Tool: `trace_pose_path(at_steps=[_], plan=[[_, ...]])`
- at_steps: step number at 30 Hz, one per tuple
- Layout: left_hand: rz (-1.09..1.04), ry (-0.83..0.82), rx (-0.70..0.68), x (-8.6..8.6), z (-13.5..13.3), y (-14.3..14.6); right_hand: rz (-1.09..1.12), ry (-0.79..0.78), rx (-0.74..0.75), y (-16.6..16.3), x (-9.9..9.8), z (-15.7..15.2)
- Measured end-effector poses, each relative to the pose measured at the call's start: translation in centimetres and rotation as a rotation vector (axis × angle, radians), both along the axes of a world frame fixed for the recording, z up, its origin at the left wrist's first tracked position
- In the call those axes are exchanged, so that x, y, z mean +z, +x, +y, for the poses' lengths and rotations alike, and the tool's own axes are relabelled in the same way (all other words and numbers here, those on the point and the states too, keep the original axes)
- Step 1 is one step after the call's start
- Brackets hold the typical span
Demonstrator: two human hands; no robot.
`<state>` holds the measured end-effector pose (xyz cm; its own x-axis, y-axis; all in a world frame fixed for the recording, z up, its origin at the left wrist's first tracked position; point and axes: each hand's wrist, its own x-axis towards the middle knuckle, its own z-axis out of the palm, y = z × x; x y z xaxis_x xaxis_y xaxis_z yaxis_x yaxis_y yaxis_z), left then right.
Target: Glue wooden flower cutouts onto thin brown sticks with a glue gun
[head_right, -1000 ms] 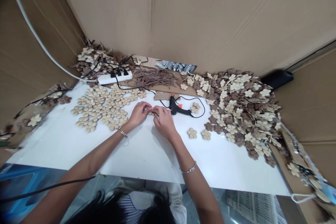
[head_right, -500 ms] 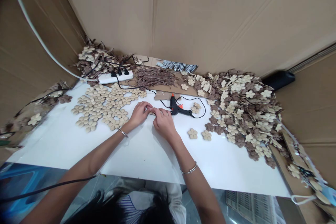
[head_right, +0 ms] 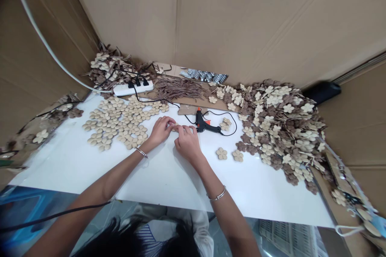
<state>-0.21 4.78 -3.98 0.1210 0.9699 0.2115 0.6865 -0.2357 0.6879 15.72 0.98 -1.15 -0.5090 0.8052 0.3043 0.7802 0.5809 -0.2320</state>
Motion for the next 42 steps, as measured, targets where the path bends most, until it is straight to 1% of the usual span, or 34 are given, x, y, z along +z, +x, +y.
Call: trace_pose_path(at_steps=[4, 7, 11, 13, 16, 23, 26, 29, 34, 38, 40, 42], plan=[[0.007, -0.006, 0.001, -0.1, 0.0, 0.0, 0.050, -0.012, -0.009, 0.0, 0.2, -0.1], [0.011, -0.006, -0.003, -0.2, 0.1, -0.1, 0.130, -0.017, 0.003, 0.3, 0.6, -0.1], [0.011, -0.004, -0.009, -0.2, 0.0, -0.1, 0.215, -0.002, -0.060, 0.8, 0.8, -0.1], [0.011, -0.012, -0.009, -0.1, 0.0, -0.1, 0.201, -0.021, -0.066, 1.0, 0.7, 0.0], [0.012, -0.015, -0.009, -0.1, 0.1, -0.1, 0.152, -0.042, -0.038, 1.0, 0.4, 0.1], [0.006, -0.003, -0.011, -0.2, 0.1, -0.1, 0.084, -0.014, 0.001, 0.9, 0.0, 0.1], [0.007, -0.008, -0.004, -0.3, 0.1, 0.0, 0.022, -0.007, 0.018, 0.9, -0.1, 0.0], [0.012, -0.017, -0.003, -0.2, 0.1, 0.0, -0.025, -0.004, 0.009, 0.7, -0.2, -0.1], [0.020, -0.014, 0.000, -0.1, 0.0, 0.1, -0.014, -0.020, -0.010, 0.3, -0.3, -0.3], [0.008, -0.002, -0.003, -0.1, 0.0, 0.0, 0.061, -0.053, -0.031, 0.3, -0.1, -0.2], [-0.002, 0.006, -0.002, -0.2, 0.0, 0.0, 0.157, -0.099, -0.058, 0.5, 0.0, 0.0], [-0.026, 0.007, 0.000, -0.2, 0.0, -0.1, 0.299, -0.161, -0.097, 0.8, 0.1, 0.2]])
